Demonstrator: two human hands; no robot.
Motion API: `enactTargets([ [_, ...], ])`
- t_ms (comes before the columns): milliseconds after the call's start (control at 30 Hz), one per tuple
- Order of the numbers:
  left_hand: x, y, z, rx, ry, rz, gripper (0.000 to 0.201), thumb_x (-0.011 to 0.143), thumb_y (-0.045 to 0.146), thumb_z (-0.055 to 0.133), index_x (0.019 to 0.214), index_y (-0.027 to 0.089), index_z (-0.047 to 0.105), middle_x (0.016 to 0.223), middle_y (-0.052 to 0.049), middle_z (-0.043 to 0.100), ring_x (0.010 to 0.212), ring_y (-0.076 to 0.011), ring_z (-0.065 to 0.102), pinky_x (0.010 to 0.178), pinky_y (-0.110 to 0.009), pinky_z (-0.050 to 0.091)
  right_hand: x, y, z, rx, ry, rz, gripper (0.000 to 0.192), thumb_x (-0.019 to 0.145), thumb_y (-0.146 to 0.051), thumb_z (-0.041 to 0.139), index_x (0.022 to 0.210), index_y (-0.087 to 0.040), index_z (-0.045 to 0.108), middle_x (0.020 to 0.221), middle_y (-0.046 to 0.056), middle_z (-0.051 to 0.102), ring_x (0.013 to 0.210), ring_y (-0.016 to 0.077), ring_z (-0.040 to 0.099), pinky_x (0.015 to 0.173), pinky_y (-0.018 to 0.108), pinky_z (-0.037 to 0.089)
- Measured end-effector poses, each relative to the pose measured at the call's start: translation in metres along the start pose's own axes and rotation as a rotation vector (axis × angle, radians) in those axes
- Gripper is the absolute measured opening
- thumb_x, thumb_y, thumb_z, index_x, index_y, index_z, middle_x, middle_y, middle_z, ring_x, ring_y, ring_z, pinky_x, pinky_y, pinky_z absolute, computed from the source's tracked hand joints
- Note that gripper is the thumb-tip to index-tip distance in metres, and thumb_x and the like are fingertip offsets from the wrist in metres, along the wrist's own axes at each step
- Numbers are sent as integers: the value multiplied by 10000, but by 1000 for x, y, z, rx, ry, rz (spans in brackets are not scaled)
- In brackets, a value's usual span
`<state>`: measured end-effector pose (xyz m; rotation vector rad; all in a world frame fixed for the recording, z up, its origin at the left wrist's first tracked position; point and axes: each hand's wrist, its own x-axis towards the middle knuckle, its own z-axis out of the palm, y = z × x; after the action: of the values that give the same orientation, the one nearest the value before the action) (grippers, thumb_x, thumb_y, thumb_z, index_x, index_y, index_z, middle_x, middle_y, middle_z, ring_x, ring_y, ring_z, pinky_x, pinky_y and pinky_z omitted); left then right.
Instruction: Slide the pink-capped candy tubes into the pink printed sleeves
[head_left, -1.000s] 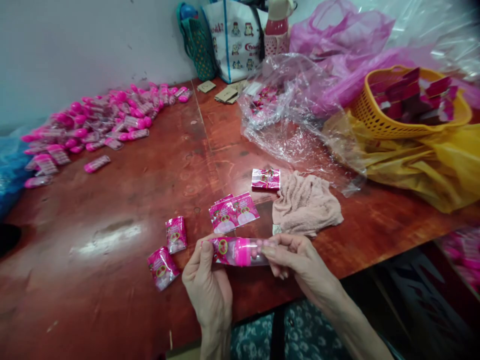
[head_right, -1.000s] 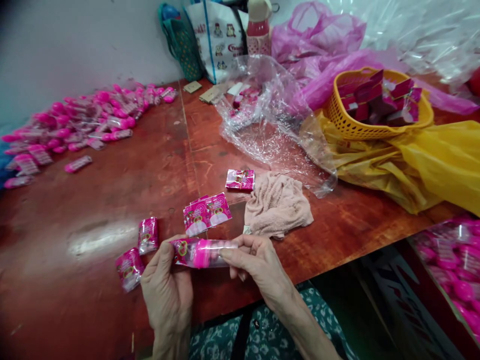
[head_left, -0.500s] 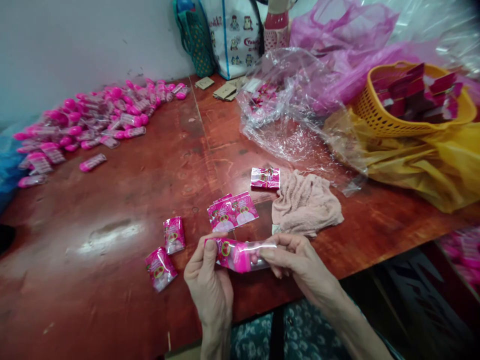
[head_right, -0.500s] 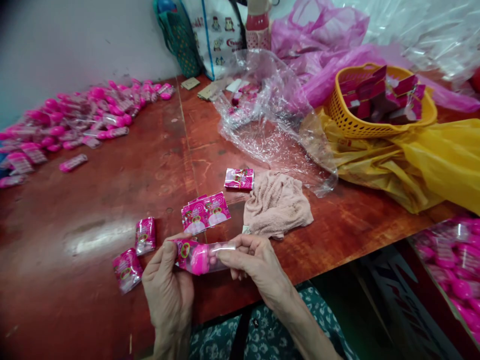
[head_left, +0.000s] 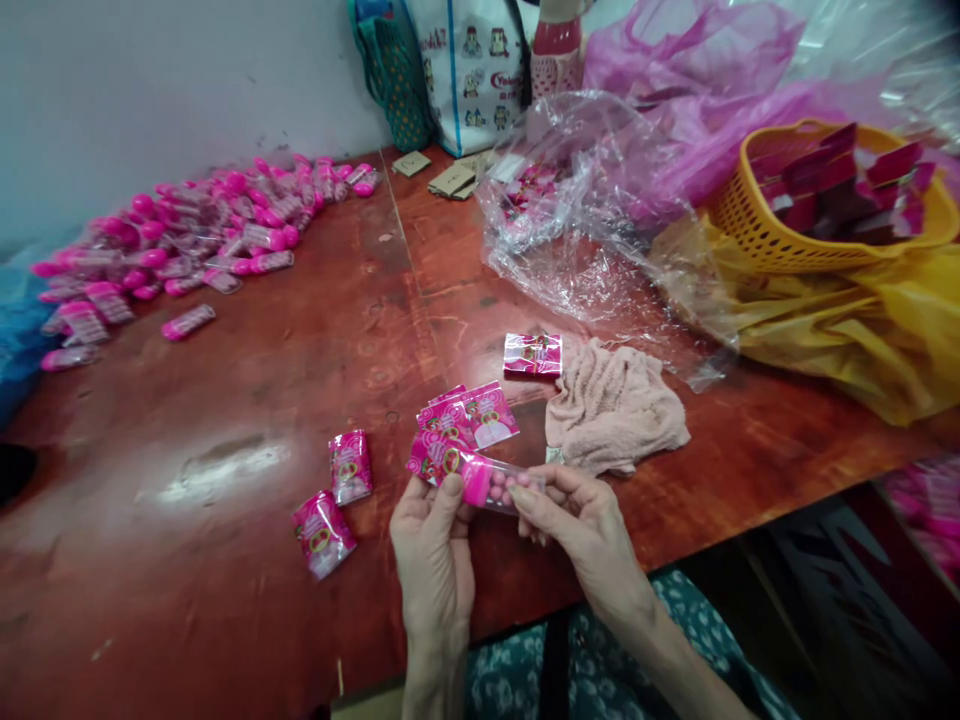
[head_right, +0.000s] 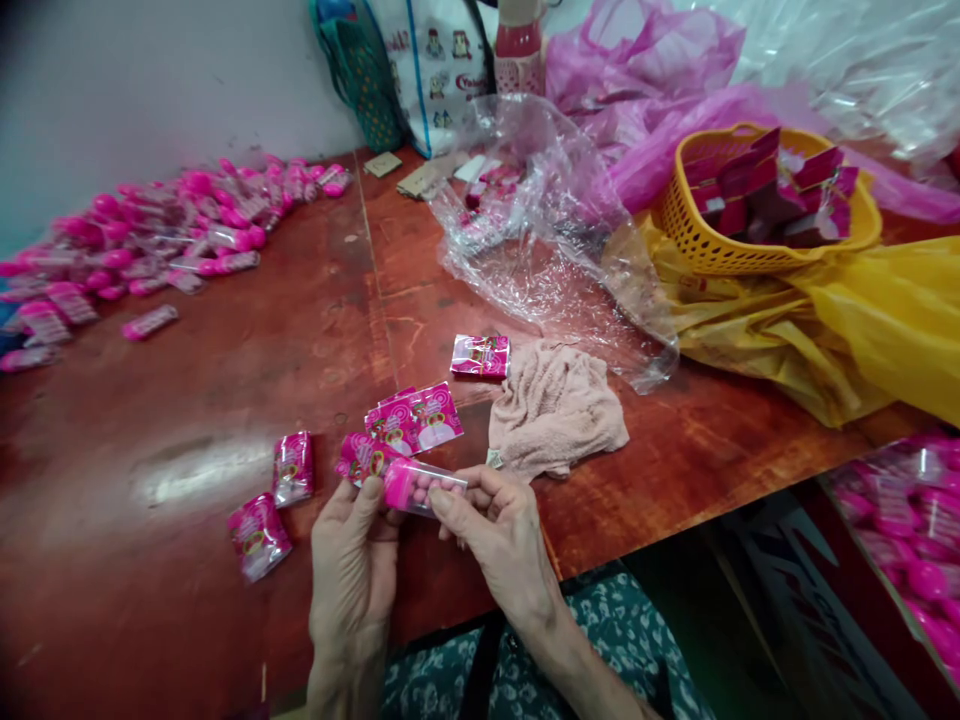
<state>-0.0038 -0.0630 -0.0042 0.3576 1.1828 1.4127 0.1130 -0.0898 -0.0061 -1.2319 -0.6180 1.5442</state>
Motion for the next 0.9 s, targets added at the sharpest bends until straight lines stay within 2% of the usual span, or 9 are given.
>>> enactTargets([
  [167, -4, -8, 3, -77, -37, -117, 109, 661, 218, 718, 692, 127, 667, 649, -12, 669, 566, -87, 600, 589, -197, 515, -5, 5, 4, -73, 73, -83, 168, 769, -330, 632, 837, -177, 627, 661, -8, 612, 588, 105, 537, 538, 200, 417],
  [300, -11, -12, 11, -155, -38, -173, 121, 692, 247, 693, 712, 128, 684, 668, -31, 683, 576, -90, 607, 596, -197, 513, -11, 10, 9, -200, 163, -131, 166, 791, -327, 602, 863, -179, 625, 706, 10, 629, 629, 135, 560, 583, 233, 446],
  [367, -14, -13, 13, -151, -19, -173, 137, 694, 256, 691, 733, 125, 685, 659, -36, 678, 549, -93, 598, 561, -199, 506, -14, 14, 14, -192, 184, -136, 167, 795, -328, 596, 862, -177, 620, 707, 13, 629, 624, 135, 563, 583, 233, 451],
  [567, -21, -14, 13, -59, 31, -144, 175, 724, 288, 658, 803, 133, 677, 722, -65, 694, 510, -107, 594, 477, -203, 474, -16, 26, 31, -31, 165, -50, 204, 788, -357, 591, 790, -153, 596, 676, 15, 610, 596, 129, 568, 535, 212, 460],
  [700, -21, -12, 12, 32, -80, -184, 196, 757, 277, 627, 893, 141, 665, 775, -73, 696, 585, -122, 622, 533, -211, 485, -15, 29, 32, -53, 105, -30, 229, 802, -378, 571, 782, -150, 584, 663, 7, 582, 590, 124, 542, 530, 211, 445],
  [767, -20, -10, 8, 69, -132, -200, 220, 775, 300, 603, 898, 126, 660, 754, -80, 689, 624, -142, 632, 556, -225, 490, -16, 25, 28, -139, 55, -66, 232, 837, -372, 520, 809, -154, 593, 710, 24, 590, 645, 145, 553, 589, 237, 460],
  [833, -18, -9, 3, 108, -156, -160, 222, 782, 319, 590, 860, 123, 658, 708, -71, 678, 614, -143, 625, 556, -228, 486, -18, 17, 20, -313, 26, -167, 233, 871, -338, 462, 825, -163, 610, 761, 44, 589, 712, 168, 556, 665, 272, 458],
  [900, -16, -6, -2, 176, -174, -82, 188, 788, 311, 583, 821, 139, 651, 671, -45, 664, 574, -123, 603, 542, -212, 472, -19, 5, 12, -486, 69, -303, 215, 879, -289, 443, 822, -176, 617, 804, 57, 572, 777, 186, 547, 717, 292, 438],
])
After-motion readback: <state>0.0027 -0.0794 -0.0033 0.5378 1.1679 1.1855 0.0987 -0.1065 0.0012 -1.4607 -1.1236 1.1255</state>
